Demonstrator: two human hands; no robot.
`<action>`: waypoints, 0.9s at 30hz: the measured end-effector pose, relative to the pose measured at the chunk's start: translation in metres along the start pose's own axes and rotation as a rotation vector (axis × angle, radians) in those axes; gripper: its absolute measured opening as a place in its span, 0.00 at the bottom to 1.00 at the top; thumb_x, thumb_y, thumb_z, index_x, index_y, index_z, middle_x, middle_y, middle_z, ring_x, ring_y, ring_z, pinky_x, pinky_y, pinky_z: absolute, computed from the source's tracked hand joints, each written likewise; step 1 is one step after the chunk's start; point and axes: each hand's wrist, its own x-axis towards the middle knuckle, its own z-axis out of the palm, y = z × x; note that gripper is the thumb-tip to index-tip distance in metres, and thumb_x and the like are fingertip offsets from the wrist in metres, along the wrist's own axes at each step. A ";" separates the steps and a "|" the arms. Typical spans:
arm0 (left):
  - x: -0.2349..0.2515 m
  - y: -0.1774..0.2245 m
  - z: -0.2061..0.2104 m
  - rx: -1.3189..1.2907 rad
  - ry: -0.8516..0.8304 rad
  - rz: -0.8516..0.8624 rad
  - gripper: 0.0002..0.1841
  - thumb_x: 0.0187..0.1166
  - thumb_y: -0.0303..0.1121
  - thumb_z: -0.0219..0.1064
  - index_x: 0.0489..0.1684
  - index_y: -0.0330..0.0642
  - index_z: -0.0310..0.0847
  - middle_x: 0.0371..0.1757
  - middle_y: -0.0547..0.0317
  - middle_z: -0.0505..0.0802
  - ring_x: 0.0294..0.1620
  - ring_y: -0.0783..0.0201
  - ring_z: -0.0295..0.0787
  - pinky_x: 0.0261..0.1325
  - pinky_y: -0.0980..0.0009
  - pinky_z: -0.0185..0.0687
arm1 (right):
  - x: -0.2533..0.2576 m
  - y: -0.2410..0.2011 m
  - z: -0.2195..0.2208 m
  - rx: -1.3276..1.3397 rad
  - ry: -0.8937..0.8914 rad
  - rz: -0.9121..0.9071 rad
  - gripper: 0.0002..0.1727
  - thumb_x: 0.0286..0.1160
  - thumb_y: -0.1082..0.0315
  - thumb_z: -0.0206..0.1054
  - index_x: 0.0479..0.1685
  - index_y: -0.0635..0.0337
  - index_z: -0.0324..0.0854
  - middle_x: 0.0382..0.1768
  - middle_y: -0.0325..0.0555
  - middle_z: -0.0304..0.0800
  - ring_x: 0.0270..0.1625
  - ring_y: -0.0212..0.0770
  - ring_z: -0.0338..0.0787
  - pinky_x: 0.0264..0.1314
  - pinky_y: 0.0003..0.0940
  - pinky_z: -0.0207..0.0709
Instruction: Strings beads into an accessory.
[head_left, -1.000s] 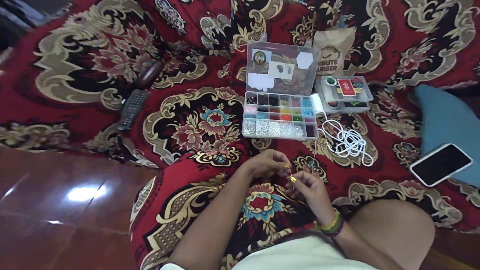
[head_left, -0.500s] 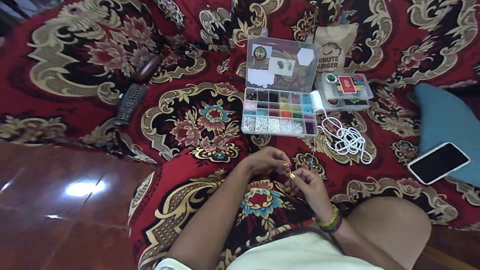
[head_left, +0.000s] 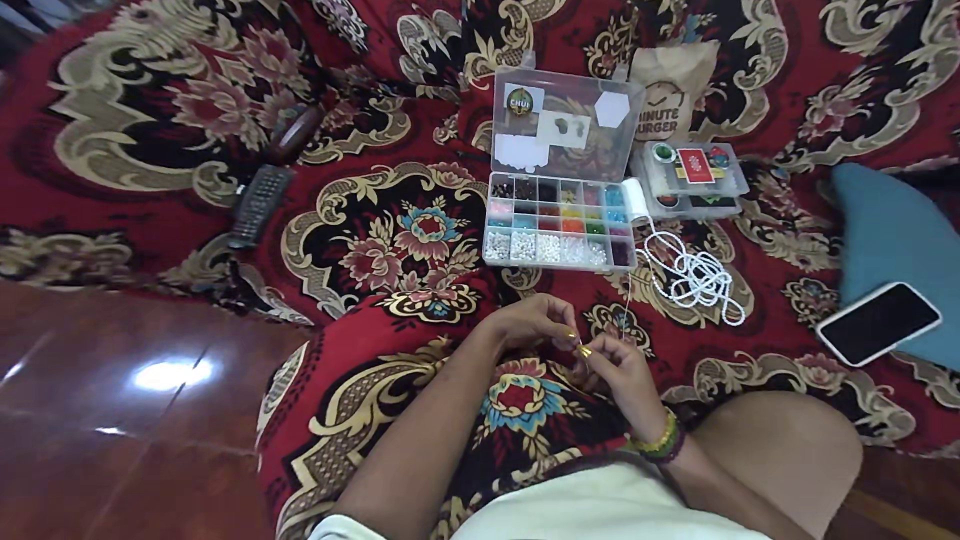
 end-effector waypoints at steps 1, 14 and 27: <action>0.000 0.000 0.000 -0.001 0.002 0.002 0.09 0.73 0.23 0.66 0.29 0.51 0.82 0.27 0.75 0.92 0.31 0.79 0.89 0.42 0.79 0.86 | 0.000 0.000 0.000 0.003 -0.001 0.001 0.08 0.79 0.74 0.61 0.34 0.63 0.84 0.25 0.37 0.93 0.26 0.28 0.91 0.31 0.23 0.87; -0.002 0.004 0.002 0.022 0.024 -0.021 0.08 0.75 0.24 0.64 0.31 0.50 0.85 0.27 0.77 0.92 0.31 0.80 0.88 0.42 0.79 0.86 | 0.000 -0.001 0.000 0.011 -0.015 0.009 0.08 0.79 0.74 0.61 0.33 0.62 0.84 0.25 0.36 0.93 0.25 0.27 0.90 0.31 0.22 0.86; -0.001 0.004 0.003 0.080 0.026 -0.038 0.08 0.79 0.25 0.62 0.33 0.47 0.86 0.29 0.75 0.94 0.31 0.80 0.90 0.43 0.79 0.87 | 0.000 -0.001 0.000 -0.025 -0.023 0.033 0.08 0.78 0.73 0.61 0.35 0.62 0.84 0.25 0.35 0.92 0.25 0.27 0.90 0.31 0.22 0.86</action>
